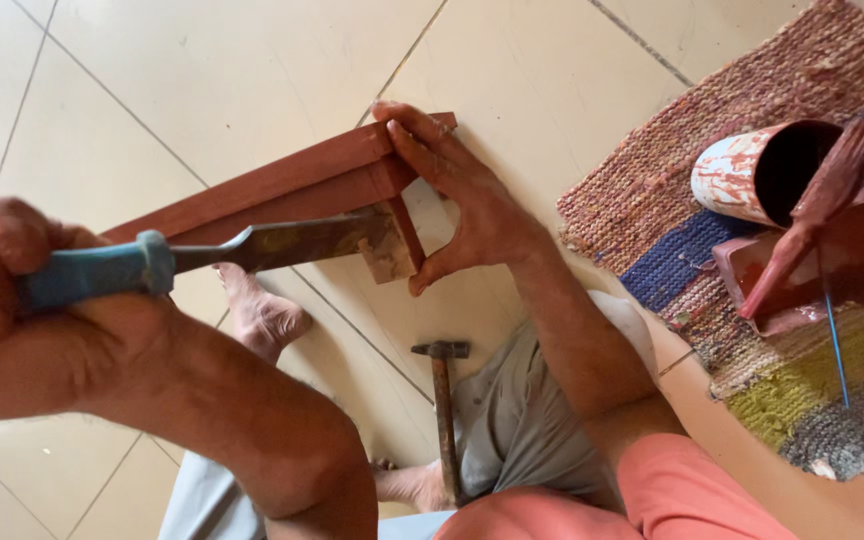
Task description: The person sits on a tiled floor repairing a small red-painted wooden stool. They hold the stool steady, use a chisel to shape a small wooden shim block, and repeatedly hammer the shim under one leg with a claw hammer, adjusting and repositioning the block between strikes.
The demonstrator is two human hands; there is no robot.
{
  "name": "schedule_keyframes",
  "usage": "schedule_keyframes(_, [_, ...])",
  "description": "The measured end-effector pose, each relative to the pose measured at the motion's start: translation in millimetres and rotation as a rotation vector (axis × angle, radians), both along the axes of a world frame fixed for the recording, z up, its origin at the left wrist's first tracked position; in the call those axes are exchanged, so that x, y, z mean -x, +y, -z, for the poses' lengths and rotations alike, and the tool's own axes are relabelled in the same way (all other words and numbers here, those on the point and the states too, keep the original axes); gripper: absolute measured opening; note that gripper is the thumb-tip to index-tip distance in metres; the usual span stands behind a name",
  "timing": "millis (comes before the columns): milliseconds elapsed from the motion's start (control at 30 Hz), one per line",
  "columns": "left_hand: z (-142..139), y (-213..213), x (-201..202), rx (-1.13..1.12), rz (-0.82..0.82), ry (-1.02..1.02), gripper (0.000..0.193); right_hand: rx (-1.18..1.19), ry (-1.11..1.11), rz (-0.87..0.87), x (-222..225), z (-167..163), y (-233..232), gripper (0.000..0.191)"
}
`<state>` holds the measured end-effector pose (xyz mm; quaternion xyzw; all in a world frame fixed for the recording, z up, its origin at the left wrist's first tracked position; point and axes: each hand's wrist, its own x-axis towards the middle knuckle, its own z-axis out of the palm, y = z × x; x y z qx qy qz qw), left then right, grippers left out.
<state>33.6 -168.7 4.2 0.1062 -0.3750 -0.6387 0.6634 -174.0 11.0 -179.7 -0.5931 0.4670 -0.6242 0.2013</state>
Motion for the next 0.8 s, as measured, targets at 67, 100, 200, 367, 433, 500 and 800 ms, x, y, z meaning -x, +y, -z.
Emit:
schedule_keyframes(67, [1.3,-4.2,4.7,0.077,-0.073,-0.155,0.036,0.004,-0.013,0.005,-1.0,0.9,-1.5,0.155])
schedule_keyframes(100, [0.7,-5.0,7.3,0.111,-0.114,-0.229,0.035,0.004,-0.021,0.012,-1.3,1.2,-1.8,0.155])
schedule_keyframes(200, [-0.9,-3.3,16.4,0.154,-0.187,-0.302,0.038,-0.004,-0.028,-0.002,-1.4,0.6,-0.5,0.154])
schedule_keyframes(367, [1.5,-0.6,16.5,0.000,-0.166,-0.070,0.033,-0.012,-0.028,-0.004,0.3,-1.3,0.8,0.152])
schedule_keyframes(433, [7.2,-5.3,11.3,0.024,-0.153,-0.125,0.034,-0.005,-0.025,0.001,1.0,-1.6,0.5,0.153])
schedule_keyframes(500, [14.0,-14.3,5.3,0.144,-0.161,-0.300,0.038,-0.004,-0.020,-0.001,1.1,-1.9,0.6,0.153])
schedule_keyframes(800, [19.6,-40.6,-14.2,0.091,0.229,-0.009,0.036,0.011,-0.027,-0.016,2.7,-2.2,-0.8,0.154])
